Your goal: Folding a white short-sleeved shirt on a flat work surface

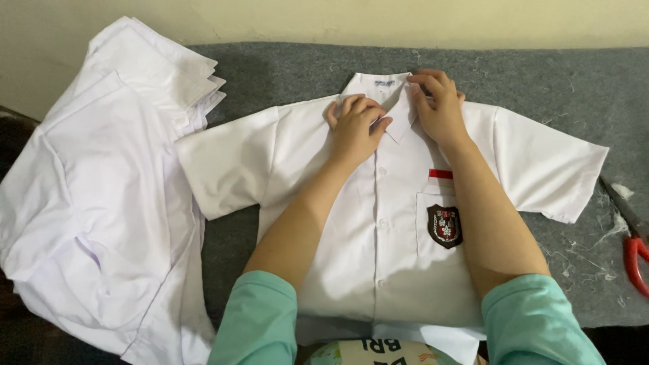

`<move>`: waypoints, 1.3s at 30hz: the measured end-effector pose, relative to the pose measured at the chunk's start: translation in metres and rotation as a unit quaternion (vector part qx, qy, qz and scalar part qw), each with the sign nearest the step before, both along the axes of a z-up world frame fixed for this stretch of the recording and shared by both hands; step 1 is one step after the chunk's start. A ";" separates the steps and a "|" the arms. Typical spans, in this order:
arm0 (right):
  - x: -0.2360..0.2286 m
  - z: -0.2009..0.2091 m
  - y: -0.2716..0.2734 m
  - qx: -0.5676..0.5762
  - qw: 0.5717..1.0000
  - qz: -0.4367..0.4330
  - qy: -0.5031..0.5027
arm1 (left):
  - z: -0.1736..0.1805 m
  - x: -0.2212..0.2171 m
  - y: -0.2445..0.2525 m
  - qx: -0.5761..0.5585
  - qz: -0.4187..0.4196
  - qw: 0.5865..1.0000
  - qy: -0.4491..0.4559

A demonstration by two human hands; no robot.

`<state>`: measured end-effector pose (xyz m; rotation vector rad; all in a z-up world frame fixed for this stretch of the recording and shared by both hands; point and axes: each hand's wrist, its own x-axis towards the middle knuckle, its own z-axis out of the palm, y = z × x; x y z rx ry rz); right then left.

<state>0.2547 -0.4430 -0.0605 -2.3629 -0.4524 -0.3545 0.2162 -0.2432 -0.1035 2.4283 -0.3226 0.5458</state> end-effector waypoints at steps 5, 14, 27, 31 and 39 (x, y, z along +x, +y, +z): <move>0.018 -0.008 0.005 -0.046 0.998 0.044 -0.018 | 0.000 -0.001 -0.005 0.012 0.012 1.000 0.002; 0.086 -0.008 0.018 -0.110 0.991 0.062 -0.046 | 0.013 -0.016 -0.011 0.164 0.020 0.985 -0.042; 0.107 -0.020 0.017 0.013 0.996 0.079 0.026 | 0.019 -0.027 -0.018 0.248 0.014 0.967 0.055; 0.105 -0.012 0.015 0.018 0.995 0.071 0.071 | 0.023 -0.029 -0.016 0.236 0.001 0.969 0.075; 0.095 0.001 0.018 -0.147 0.979 0.050 -0.136 | 0.017 -0.031 -0.017 0.172 0.010 0.985 -0.015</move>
